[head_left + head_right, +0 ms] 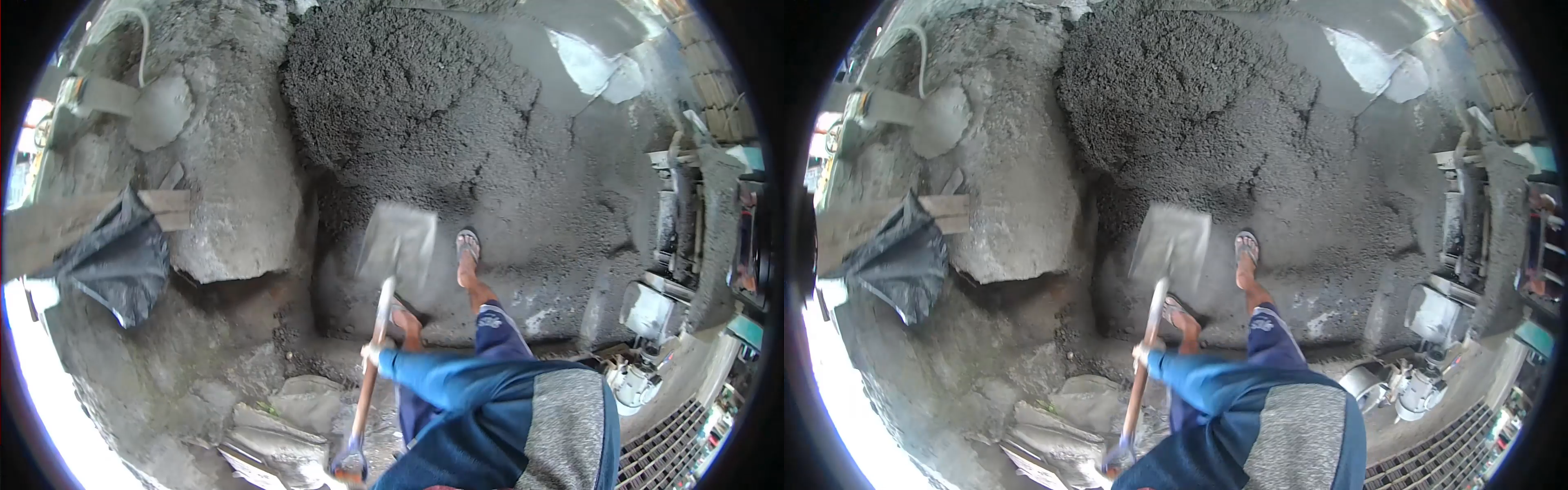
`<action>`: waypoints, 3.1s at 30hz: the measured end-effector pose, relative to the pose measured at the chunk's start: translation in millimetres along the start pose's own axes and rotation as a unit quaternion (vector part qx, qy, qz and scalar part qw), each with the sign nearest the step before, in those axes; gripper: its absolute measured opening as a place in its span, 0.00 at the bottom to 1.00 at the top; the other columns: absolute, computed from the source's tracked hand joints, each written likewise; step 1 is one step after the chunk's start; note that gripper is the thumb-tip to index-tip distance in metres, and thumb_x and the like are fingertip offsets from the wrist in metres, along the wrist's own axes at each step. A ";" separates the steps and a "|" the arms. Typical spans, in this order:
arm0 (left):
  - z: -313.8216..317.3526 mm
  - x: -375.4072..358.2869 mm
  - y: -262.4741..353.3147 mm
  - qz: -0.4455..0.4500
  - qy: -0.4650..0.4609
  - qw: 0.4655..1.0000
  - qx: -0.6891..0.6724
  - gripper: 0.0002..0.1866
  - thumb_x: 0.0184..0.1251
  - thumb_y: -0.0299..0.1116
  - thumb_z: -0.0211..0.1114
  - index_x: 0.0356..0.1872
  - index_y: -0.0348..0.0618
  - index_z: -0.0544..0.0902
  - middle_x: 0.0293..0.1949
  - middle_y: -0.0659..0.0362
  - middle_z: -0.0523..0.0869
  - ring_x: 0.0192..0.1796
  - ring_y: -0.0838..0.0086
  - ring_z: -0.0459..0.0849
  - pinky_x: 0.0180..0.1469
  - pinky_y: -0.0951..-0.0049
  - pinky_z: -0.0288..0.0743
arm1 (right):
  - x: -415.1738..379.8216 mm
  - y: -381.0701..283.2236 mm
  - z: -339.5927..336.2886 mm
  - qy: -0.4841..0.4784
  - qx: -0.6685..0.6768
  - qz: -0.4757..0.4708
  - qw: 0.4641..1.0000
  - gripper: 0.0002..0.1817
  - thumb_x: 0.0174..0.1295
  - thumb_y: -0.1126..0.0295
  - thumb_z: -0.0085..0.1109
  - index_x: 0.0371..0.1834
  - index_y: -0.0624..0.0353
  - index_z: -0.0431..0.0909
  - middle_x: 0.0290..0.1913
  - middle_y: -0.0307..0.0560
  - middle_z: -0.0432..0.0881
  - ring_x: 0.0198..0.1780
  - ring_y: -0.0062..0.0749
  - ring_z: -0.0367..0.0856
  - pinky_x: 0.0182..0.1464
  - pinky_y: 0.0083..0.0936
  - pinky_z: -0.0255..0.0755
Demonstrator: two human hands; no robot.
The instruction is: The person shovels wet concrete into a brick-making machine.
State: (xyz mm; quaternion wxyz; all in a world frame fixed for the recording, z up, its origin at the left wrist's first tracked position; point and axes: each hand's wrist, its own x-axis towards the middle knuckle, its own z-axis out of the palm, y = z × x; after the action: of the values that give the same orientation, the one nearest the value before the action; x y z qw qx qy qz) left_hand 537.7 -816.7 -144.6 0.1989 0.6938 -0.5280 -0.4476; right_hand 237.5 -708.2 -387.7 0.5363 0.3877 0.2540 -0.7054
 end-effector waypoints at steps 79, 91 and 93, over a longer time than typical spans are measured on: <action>335.4 -62.1 -46.7 -0.033 -0.101 0.994 -0.033 0.18 0.74 0.50 0.62 0.34 0.45 0.79 0.34 0.62 0.77 0.35 0.74 0.76 0.40 0.66 0.75 | 64.5 -264.4 -191.0 0.178 0.107 -0.096 0.973 0.05 0.64 0.70 0.57 0.34 0.51 0.70 0.23 0.43 0.71 0.20 0.36 0.72 0.26 0.46 0.74; 370.7 -149.3 75.3 -0.273 -0.454 0.846 -0.057 0.34 0.70 0.68 0.51 0.19 0.47 0.72 0.14 0.58 0.73 0.14 0.63 0.69 0.21 0.58 0.68 | -300.9 -353.5 -159.4 0.239 0.261 -0.397 0.847 0.12 0.63 0.76 0.64 0.38 0.50 0.68 0.26 0.40 0.71 0.24 0.34 0.75 0.29 0.42 0.75; 409.8 -207.1 146.6 -0.195 -0.453 0.868 -0.059 0.31 0.71 0.65 0.53 0.23 0.46 0.74 0.18 0.60 0.74 0.16 0.65 0.69 0.22 0.60 0.68 | -383.3 -397.6 -145.7 0.174 0.319 -0.429 0.827 0.12 0.63 0.75 0.64 0.38 0.49 0.68 0.26 0.39 0.71 0.24 0.34 0.74 0.30 0.42 0.75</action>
State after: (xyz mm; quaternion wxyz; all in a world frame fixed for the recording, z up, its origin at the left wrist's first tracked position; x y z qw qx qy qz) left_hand 107.1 -600.9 -162.9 -0.1132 0.4909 -0.3868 -0.7724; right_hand -54.0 -263.4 -179.5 -0.0269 0.5056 0.2449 -0.8268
